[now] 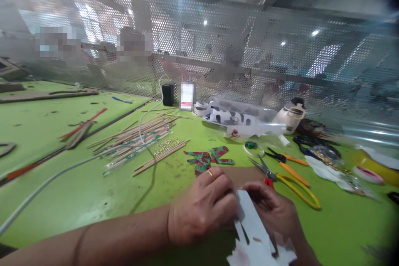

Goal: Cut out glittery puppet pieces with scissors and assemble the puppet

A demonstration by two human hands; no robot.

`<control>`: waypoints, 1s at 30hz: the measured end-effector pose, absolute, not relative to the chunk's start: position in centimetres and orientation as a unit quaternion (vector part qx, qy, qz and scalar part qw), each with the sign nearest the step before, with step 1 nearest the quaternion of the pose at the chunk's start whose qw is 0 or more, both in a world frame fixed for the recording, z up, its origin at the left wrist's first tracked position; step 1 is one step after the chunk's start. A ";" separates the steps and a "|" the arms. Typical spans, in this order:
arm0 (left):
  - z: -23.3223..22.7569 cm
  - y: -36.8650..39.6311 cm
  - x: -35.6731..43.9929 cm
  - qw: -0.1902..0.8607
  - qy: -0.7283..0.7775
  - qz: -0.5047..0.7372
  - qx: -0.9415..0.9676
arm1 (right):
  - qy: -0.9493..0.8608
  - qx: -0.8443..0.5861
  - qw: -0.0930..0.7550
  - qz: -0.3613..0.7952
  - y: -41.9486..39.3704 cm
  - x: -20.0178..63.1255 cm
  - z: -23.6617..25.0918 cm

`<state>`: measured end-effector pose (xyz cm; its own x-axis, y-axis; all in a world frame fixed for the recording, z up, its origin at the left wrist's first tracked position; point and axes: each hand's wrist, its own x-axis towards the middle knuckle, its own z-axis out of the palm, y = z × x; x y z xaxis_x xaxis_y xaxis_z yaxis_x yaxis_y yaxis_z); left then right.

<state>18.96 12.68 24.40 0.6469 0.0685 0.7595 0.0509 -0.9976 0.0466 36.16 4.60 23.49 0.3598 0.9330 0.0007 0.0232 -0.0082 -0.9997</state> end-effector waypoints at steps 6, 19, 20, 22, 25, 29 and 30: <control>24.4 12.7 18.8 0.024 0.029 0.413 0.910 | -0.406 -0.596 0.578 0.382 4.7 36.0 23.1; 24.7 13.0 18.6 0.002 0.019 0.417 0.909 | -0.363 -0.587 0.596 0.411 4.7 35.4 23.8; 24.8 13.0 18.6 -0.001 0.020 0.417 0.909 | -0.364 -0.586 0.593 0.415 4.7 35.4 23.8; 24.7 13.0 18.7 0.000 0.025 0.420 0.907 | -0.368 -0.583 0.593 0.416 4.7 35.5 23.9; 24.6 13.0 18.8 0.004 0.025 0.419 0.908 | -0.373 -0.576 0.596 0.416 4.8 35.5 23.8; 24.6 12.9 18.8 0.006 0.028 0.414 0.910 | -0.380 -0.572 0.604 0.405 5.0 35.4 23.4; 24.6 12.9 18.8 0.007 0.030 0.414 0.910 | -0.384 -0.572 0.604 0.401 5.0 35.4 23.3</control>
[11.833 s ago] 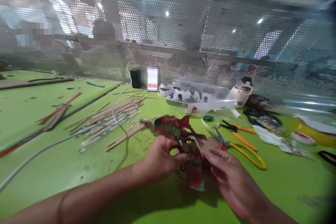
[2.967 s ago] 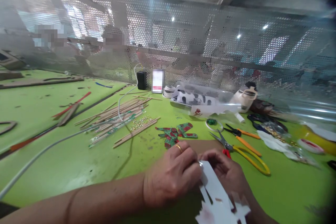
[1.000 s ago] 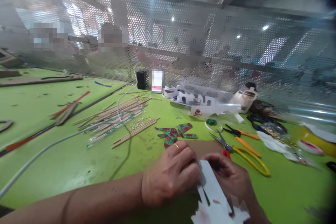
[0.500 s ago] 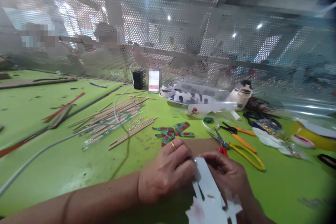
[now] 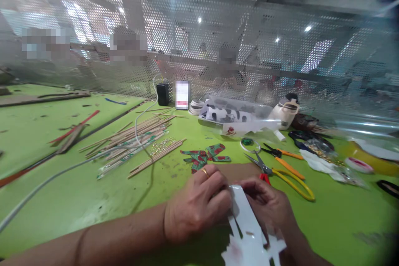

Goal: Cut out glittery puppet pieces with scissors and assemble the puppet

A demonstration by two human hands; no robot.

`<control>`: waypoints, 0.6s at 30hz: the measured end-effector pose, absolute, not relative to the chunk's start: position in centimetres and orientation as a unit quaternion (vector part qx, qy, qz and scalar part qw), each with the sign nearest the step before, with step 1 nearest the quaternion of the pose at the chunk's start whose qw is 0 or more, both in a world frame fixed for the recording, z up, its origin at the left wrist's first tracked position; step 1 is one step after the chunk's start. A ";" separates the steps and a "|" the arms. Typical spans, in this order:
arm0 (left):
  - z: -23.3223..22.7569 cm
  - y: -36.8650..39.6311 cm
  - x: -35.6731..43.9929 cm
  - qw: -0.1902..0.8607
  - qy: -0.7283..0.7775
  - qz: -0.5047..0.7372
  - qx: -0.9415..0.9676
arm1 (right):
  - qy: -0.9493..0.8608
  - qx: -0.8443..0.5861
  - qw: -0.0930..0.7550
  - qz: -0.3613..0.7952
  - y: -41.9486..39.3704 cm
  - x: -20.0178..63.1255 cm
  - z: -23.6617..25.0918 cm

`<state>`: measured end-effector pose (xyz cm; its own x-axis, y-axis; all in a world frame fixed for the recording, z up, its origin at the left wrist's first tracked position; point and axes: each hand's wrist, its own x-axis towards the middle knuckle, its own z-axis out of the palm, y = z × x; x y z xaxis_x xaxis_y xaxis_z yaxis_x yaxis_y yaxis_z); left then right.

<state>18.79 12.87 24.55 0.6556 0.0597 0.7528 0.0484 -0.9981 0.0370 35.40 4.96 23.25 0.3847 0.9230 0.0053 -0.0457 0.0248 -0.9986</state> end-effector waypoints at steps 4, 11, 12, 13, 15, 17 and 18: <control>24.3 12.7 18.9 0.020 0.034 0.417 0.908 | -0.407 -0.563 0.602 0.395 4.9 35.6 22.6; 23.0 14.6 19.7 0.194 0.057 0.438 0.876 | -0.450 -0.545 0.576 0.411 5.5 35.9 22.9; 22.9 14.9 19.9 0.223 0.064 0.432 0.872 | -0.459 -0.540 0.566 0.422 5.6 36.0 23.1; 22.8 15.1 20.0 0.245 0.078 0.431 0.865 | -0.468 -0.530 0.558 0.434 5.6 36.2 23.2; 22.8 15.1 20.3 0.288 0.118 0.442 0.841 | -0.481 -0.505 0.551 0.459 5.6 36.4 23.4; 22.9 14.9 20.4 0.350 0.174 0.437 0.810 | -0.485 -0.489 0.554 0.467 5.7 36.5 23.1; 23.0 14.8 20.4 0.382 0.200 0.421 0.798 | -0.488 -0.491 0.554 0.463 5.7 36.5 22.8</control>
<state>20.37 14.82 22.98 0.5659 0.6412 0.5183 -0.0024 -0.6273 0.7788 36.51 5.66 22.84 0.0959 0.9917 0.0860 -0.0336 0.0896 -0.9954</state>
